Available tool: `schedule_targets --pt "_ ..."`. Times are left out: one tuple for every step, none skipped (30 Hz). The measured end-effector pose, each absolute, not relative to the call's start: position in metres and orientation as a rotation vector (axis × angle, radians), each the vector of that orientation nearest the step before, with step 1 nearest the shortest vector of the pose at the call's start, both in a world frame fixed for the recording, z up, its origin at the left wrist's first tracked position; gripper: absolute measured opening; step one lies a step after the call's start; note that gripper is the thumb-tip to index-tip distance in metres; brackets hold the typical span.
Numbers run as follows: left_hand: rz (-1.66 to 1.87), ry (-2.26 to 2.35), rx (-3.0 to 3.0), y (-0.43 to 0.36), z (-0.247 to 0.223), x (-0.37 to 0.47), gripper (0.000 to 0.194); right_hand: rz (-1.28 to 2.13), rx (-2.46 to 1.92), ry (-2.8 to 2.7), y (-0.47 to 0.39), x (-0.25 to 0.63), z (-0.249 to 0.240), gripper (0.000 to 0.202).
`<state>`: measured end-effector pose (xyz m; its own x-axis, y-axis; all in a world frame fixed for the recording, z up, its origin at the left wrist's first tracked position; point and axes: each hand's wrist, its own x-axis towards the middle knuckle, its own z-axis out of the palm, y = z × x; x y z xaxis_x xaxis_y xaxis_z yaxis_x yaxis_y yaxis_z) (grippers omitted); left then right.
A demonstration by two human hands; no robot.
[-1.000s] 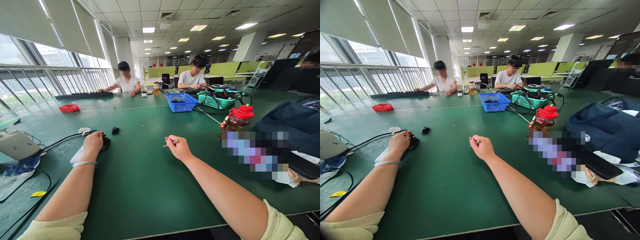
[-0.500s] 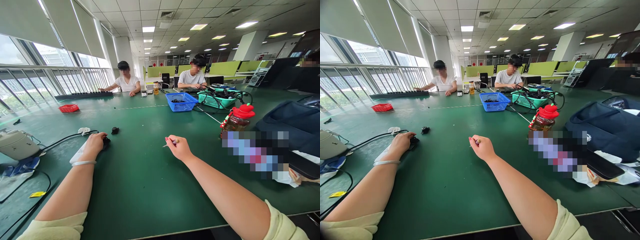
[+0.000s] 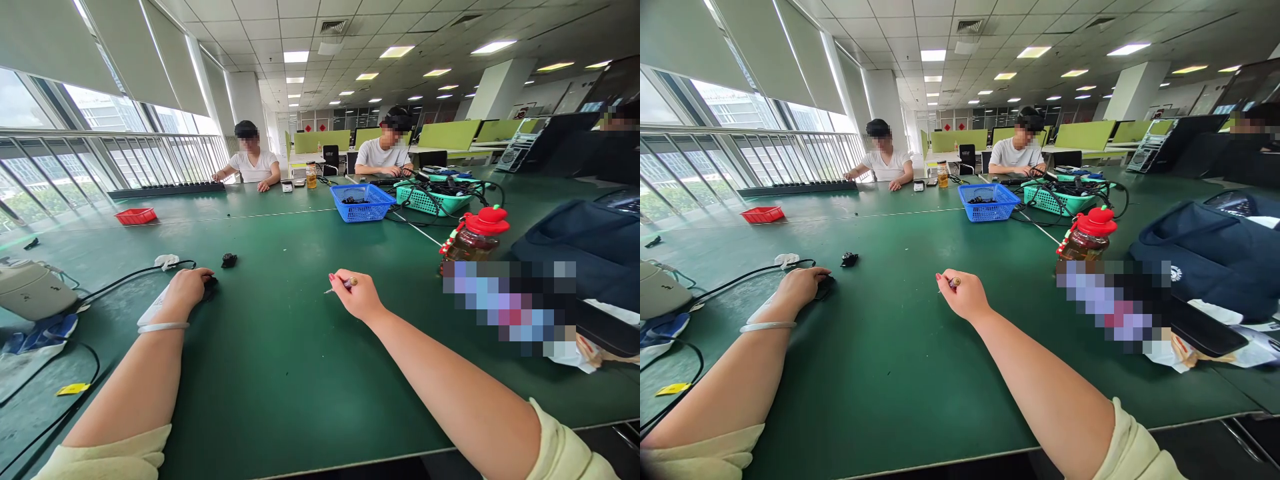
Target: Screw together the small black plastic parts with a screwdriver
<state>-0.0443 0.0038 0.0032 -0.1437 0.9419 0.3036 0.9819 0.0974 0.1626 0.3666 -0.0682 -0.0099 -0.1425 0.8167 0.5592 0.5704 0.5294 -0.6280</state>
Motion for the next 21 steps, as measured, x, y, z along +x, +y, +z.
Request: schedule_targets --pt "-0.414 -2.233 -1.971 0.003 0.004 -0.043 0.038 0.331 -1.148 -1.831 -0.068 0.366 -0.010 0.042" --pt "-0.322 -2.232 -1.968 0.003 0.005 -0.040 0.038 0.332 -1.149 -1.830 -0.068 0.366 -0.010 0.042" --pt "-0.253 -2.226 -1.964 0.001 0.007 -0.038 0.039 0.333 -1.150 -1.830 -0.068 0.366 -0.010 0.042" --pt "-0.221 -2.216 -1.954 -0.001 0.009 -0.035 0.039 0.334 -1.150 -1.830 -0.068 0.366 -0.010 0.042" --pt "-0.213 -2.201 -1.930 -0.004 0.012 -0.031 0.039 0.335 -1.148 -1.830 -0.068 0.366 -0.010 0.042" --pt "-0.222 -2.184 -1.894 -0.006 0.016 -0.028 0.041 0.335 -1.146 -1.829 -0.068 0.366 -0.010 0.043" --pt "-0.240 -2.164 -1.850 -0.009 0.020 -0.025 0.043 0.336 -1.144 -1.829 -0.068 0.366 -0.010 0.043" --pt "-0.253 -2.148 -1.809 -0.012 0.024 -0.022 0.045 0.336 -1.144 -1.830 -0.068 0.366 -0.010 0.043" --pt "-0.245 -2.137 -1.779 -0.014 0.027 -0.019 0.046 0.335 -1.143 -1.831 -0.068 0.366 -0.010 0.043" --pt "-0.210 -2.145 -1.757 -0.016 0.030 -0.017 0.046 0.333 -1.143 -1.832 -0.068 0.366 -0.011 0.043" --pt "-0.153 -2.176 -1.739 -0.017 0.032 -0.015 0.046 0.330 -1.145 -1.832 -0.068 0.366 -0.011 0.043" --pt "-0.083 -2.230 -1.725 -0.018 0.032 -0.013 0.046 0.328 -1.146 -1.833 -0.068 0.366 -0.011 0.043" --pt "-0.014 -2.295 -1.713 -0.018 0.032 -0.012 0.047 0.327 -1.147 -1.835 -0.067 0.366 -0.011 0.043" --pt "0.042 -2.356 -1.709 -0.018 0.030 -0.011 0.047 0.326 -1.148 -1.834 -0.068 0.366 -0.011 0.043" --pt "0.080 -2.397 -1.725 -0.018 0.027 -0.010 0.046 0.327 -1.148 -1.835 -0.068 0.366 -0.011 0.043" --pt "0.100 -2.412 -1.761 -0.017 0.025 -0.009 0.043 0.329 -1.149 -1.836 -0.068 0.366 -0.011 0.043" --pt "0.109 -2.402 -1.808 -0.016 0.022 -0.007 0.039 0.332 -1.148 -1.837 -0.068 0.366 -0.011 0.043" --pt "0.113 -2.374 -1.856 -0.016 0.020 -0.006 0.035 0.334 -1.147 -1.836 -0.068 0.366 -0.011 0.043" --pt "0.118 -2.343 -1.889 -0.015 0.019 -0.004 0.032 0.334 -1.147 -1.836 -0.068 0.366 -0.011 0.043" --pt "0.120 -2.322 -1.902 -0.015 0.018 -0.002 0.030 0.334 -1.146 -1.835 -0.068 0.366 -0.011 0.043" --pt "0.109 -2.306 -1.900 -0.014 0.019 0.001 0.030 0.331 -1.146 -1.833 -0.068 0.366 -0.011 0.043"
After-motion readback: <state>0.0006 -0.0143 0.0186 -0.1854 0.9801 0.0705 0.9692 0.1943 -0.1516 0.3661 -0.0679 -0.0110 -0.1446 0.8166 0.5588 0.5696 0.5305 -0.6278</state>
